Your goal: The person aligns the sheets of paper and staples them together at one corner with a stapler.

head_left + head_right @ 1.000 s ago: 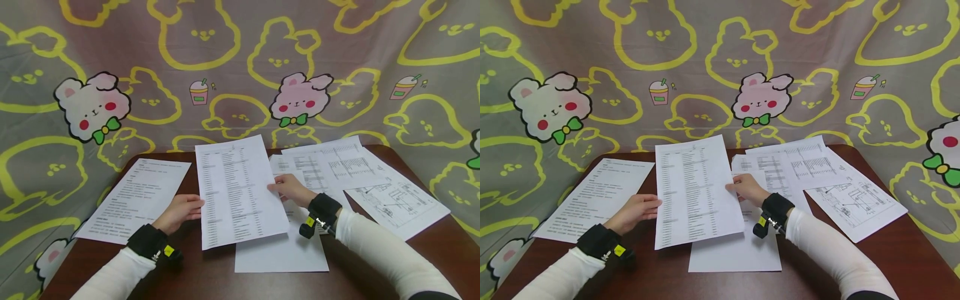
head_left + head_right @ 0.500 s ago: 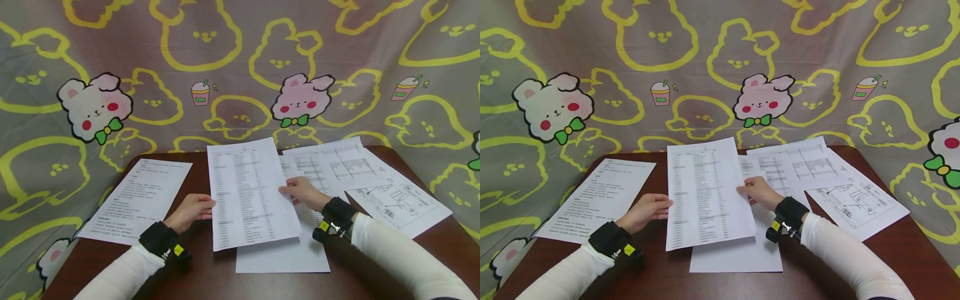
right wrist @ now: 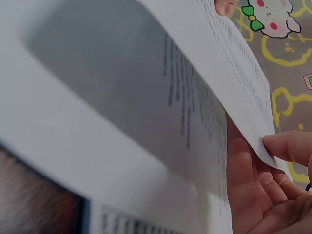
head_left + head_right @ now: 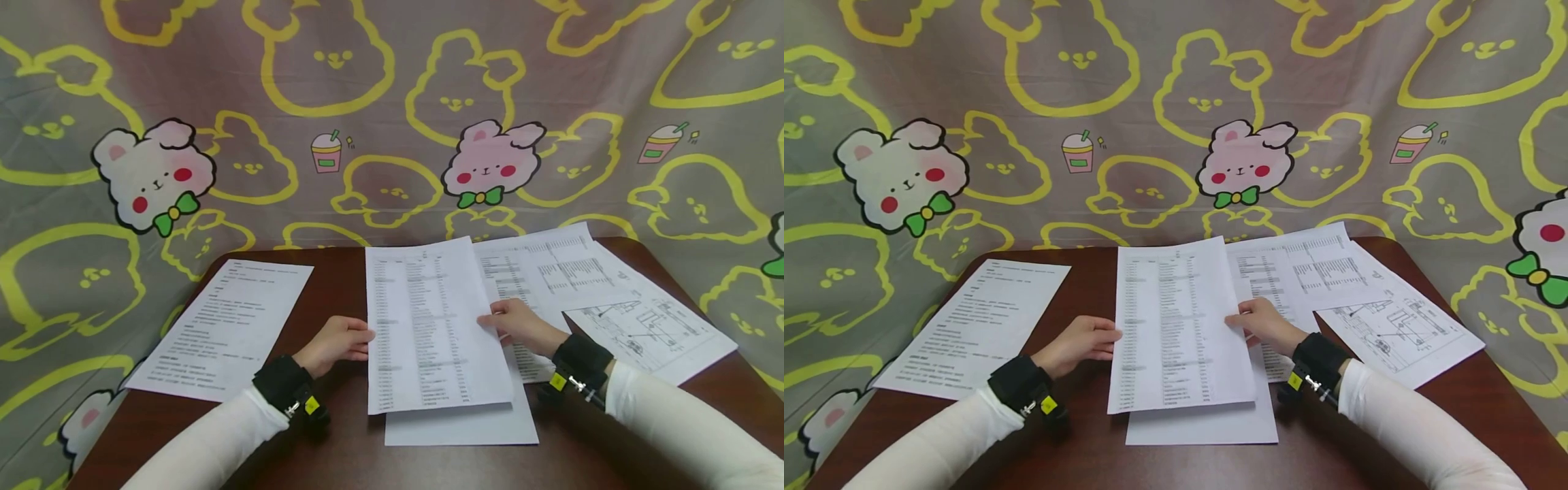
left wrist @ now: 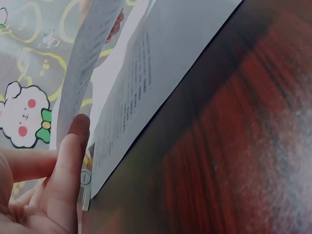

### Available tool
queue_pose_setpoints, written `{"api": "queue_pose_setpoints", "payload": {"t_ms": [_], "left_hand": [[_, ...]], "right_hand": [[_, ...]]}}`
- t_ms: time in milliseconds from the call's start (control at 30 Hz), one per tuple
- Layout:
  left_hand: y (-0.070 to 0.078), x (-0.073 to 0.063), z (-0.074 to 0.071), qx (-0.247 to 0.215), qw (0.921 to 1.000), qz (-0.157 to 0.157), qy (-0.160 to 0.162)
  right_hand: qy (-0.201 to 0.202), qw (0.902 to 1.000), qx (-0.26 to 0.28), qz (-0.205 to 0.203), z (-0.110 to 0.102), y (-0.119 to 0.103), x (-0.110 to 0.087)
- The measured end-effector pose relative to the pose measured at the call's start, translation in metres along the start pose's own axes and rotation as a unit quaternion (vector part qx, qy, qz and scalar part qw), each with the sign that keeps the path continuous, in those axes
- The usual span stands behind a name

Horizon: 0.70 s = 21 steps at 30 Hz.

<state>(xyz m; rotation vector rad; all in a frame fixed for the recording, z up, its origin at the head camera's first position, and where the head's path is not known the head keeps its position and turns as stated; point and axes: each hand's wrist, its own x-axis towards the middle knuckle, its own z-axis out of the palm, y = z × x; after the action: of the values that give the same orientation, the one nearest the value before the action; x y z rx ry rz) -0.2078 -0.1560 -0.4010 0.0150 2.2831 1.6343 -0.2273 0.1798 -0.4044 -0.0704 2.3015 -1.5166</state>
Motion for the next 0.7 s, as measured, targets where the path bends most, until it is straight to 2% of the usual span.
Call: {"api": "queue_pose_setpoints", "payload": {"t_ms": [333, 700], "left_hand": [[0.001, 0.004, 0.015, 0.014, 0.9993, -0.009, -0.034], [-0.004, 0.001, 0.023, 0.036, 0.995, -0.02, -0.091]], "right_hand": [[0.001, 0.9984, -0.054, -0.018, -0.009, 0.013, -0.015], [-0.003, 0.9939, -0.107, -0.028, -0.013, 0.028, -0.027]]}}
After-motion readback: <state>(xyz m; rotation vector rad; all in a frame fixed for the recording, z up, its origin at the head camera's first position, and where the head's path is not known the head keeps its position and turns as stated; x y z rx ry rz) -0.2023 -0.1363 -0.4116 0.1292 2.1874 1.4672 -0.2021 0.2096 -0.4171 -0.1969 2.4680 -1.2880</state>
